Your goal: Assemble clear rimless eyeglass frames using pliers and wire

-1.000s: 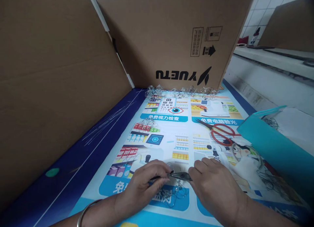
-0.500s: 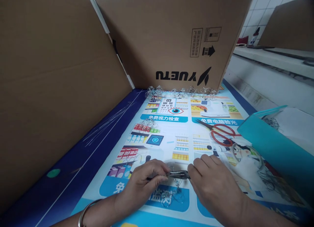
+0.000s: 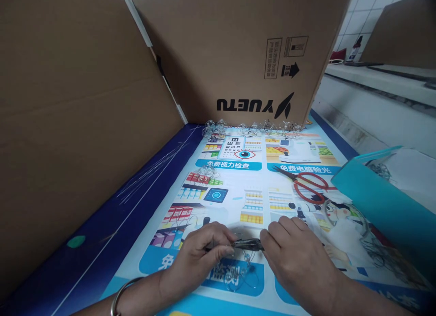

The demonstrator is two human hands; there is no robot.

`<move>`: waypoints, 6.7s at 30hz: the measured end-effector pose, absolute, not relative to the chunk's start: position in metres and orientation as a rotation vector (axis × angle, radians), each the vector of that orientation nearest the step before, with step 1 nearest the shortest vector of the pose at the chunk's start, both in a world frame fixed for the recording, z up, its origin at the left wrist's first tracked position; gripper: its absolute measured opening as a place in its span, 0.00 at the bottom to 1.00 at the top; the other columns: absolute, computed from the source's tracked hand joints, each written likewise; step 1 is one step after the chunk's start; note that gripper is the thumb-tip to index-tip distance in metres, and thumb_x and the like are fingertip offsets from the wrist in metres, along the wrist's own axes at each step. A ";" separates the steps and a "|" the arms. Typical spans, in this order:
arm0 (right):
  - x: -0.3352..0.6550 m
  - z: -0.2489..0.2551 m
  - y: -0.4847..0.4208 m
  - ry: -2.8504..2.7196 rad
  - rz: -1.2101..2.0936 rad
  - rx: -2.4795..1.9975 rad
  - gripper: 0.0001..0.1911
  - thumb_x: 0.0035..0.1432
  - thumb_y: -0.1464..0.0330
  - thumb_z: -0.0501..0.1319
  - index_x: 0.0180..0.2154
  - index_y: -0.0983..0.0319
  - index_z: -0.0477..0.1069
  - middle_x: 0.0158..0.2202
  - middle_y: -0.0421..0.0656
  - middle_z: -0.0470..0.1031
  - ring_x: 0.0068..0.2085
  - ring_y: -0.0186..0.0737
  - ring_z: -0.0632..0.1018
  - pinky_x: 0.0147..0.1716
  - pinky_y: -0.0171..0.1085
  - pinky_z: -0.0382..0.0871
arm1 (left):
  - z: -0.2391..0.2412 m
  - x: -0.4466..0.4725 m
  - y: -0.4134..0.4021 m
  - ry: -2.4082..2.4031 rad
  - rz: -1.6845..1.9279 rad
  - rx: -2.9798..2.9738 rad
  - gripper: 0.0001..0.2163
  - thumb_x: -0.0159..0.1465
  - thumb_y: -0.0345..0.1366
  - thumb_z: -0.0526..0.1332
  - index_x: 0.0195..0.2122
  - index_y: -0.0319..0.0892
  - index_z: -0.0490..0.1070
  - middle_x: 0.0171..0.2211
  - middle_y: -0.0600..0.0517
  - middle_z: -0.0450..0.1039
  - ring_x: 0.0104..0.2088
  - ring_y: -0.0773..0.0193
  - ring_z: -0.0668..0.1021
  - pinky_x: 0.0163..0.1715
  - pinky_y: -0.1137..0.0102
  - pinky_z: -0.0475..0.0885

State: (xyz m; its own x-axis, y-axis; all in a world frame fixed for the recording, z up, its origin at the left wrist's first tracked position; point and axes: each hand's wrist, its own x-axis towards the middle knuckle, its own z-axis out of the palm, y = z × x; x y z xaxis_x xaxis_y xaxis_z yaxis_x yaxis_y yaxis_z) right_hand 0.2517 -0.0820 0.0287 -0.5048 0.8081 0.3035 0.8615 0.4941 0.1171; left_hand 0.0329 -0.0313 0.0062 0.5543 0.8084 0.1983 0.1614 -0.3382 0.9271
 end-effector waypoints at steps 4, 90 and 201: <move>0.251 0.028 -0.082 -2.524 -0.359 -1.428 0.03 0.53 0.73 0.57 0.33 0.62 0.65 0.29 0.41 0.64 0.31 0.40 0.61 0.32 0.42 0.51 | 0.006 0.033 -0.032 0.808 0.828 1.809 0.04 0.59 0.28 0.59 0.28 0.41 0.70 0.34 0.52 0.73 0.36 0.65 0.75 0.37 0.70 0.70; 0.244 0.038 -0.088 -2.567 -0.523 -1.431 0.06 0.49 0.76 0.58 0.32 0.63 0.65 0.28 0.42 0.66 0.29 0.40 0.64 0.29 0.41 0.52 | 0.007 0.035 -0.036 0.799 0.979 2.001 0.07 0.60 0.27 0.58 0.25 0.40 0.66 0.30 0.52 0.70 0.33 0.66 0.73 0.34 0.71 0.68; 0.247 0.040 -0.084 -2.711 -0.458 -1.510 0.05 0.48 0.76 0.58 0.31 0.63 0.67 0.28 0.43 0.67 0.30 0.42 0.66 0.29 0.42 0.53 | -0.004 0.035 -0.037 0.747 0.905 2.489 0.06 0.59 0.22 0.55 0.32 0.41 0.65 0.33 0.50 0.70 0.34 0.65 0.71 0.34 0.68 0.68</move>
State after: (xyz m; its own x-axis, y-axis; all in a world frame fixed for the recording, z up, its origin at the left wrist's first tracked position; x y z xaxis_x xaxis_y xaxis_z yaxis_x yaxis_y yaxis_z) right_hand 0.2466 -0.0835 0.0398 -0.5365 0.8314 0.1447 0.8328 0.4938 0.2502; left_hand 0.0348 -0.0367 -0.0044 0.6497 0.5978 0.4696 0.3477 -0.7830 0.5157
